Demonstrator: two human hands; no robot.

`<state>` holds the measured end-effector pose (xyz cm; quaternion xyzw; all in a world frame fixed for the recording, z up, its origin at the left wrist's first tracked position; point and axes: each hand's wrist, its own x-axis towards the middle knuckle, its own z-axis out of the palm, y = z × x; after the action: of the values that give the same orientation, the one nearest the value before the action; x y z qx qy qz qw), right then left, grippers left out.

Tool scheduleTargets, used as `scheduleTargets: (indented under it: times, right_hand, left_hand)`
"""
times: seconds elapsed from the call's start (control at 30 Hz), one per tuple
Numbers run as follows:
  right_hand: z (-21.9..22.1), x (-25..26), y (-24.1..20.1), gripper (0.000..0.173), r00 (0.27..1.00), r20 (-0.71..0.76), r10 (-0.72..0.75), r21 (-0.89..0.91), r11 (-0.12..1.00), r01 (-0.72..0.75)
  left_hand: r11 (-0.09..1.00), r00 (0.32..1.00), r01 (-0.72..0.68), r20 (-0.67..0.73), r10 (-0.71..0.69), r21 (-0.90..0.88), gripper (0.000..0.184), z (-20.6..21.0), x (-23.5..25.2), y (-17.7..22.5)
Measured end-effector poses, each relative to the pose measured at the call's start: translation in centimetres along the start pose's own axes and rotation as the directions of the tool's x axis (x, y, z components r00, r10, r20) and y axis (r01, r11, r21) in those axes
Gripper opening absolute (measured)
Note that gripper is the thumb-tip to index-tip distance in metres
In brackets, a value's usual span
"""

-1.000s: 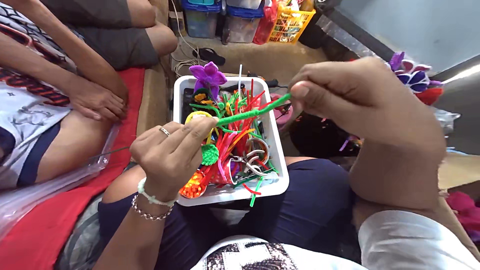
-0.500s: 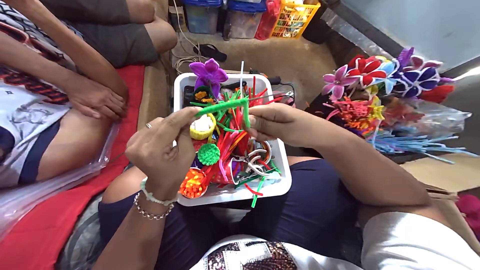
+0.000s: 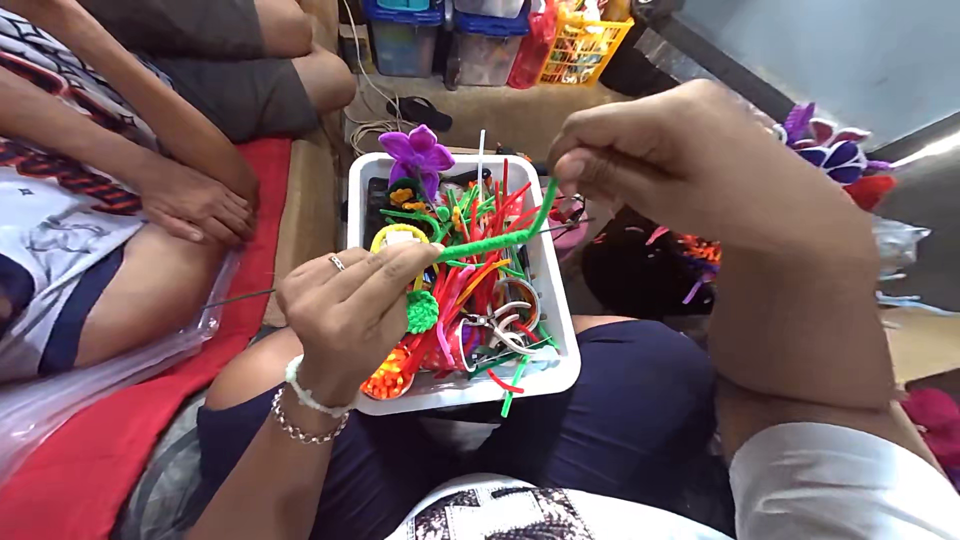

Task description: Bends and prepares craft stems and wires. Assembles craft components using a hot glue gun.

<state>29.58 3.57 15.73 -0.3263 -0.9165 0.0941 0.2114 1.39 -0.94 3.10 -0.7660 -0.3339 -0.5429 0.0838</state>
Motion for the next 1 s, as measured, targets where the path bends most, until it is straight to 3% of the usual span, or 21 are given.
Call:
scheduleTargets:
  times: [0.13, 0.33, 0.4, 0.5, 0.6, 0.67, 0.73, 0.87, 1.0]
  right_hand:
    - [1.8, 1.2, 2.7, 0.026, 0.998, 0.061, 0.003, 0.394, 0.919, -0.026]
    - [8.5, 0.4, 1.4, 0.023, 0.981, 0.188, 0.040, 0.692, 0.704, -0.161]
    - [8.7, -0.1, 0.4, 0.029, 0.975, 0.214, 0.066, 0.668, 0.718, -0.195]
    - [7.2, -0.7, -0.4, 0.030, 0.988, 0.146, 0.057, 0.522, 0.843, -0.126]
    - [5.3, -1.3, -1.6, 0.029, 0.998, 0.023, 0.056, 0.214, 0.975, -0.060]
    - [4.1, -1.7, -2.5, 0.028, 0.996, -0.049, 0.072, -0.034, 0.997, -0.073]
    - [3.0, -1.6, -2.7, 0.026, 0.994, -0.101, 0.051, -0.172, 0.983, -0.068]
    - [1.2, -0.9, -1.1, 0.029, 0.995, -0.097, -0.034, -0.135, 0.991, 0.020]
    - [1.1, 0.1, 1.4, 0.028, 0.997, 0.018, -0.077, 0.128, 0.989, 0.074]
  left_hand:
    - [0.976, 0.986, 0.148, -0.047, -0.158, -0.157, 0.011, 0.3, -0.3, 0.0]
    - [0.954, 0.964, 0.256, -0.032, -0.264, -0.153, 0.013, 0.4, -0.5, -0.4]
    - [0.951, 0.954, 0.296, -0.019, -0.299, -0.091, 0.015, 0.2, -0.5, -0.8]
    - [0.953, 0.954, 0.299, -0.030, -0.298, 0.056, 0.016, -0.2, -0.2, -1.2]
    - [0.957, 0.972, 0.233, -0.015, -0.234, 0.170, 0.017, -0.6, 0.2, -1.1]
    - [0.960, 0.982, 0.183, 0.010, -0.189, 0.212, 0.018, -0.7, 0.2, -1.0]
    - [0.966, 0.987, 0.147, 0.026, -0.156, 0.211, 0.019, -0.8, 0.3, -0.9]
    - [0.994, 0.994, 0.084, 0.063, -0.089, 0.076, 0.017, -0.9, 0.4, -0.8]
    - [0.989, 0.995, 0.078, 0.077, -0.069, -0.127, 0.017, -0.6, 0.3, -0.6]
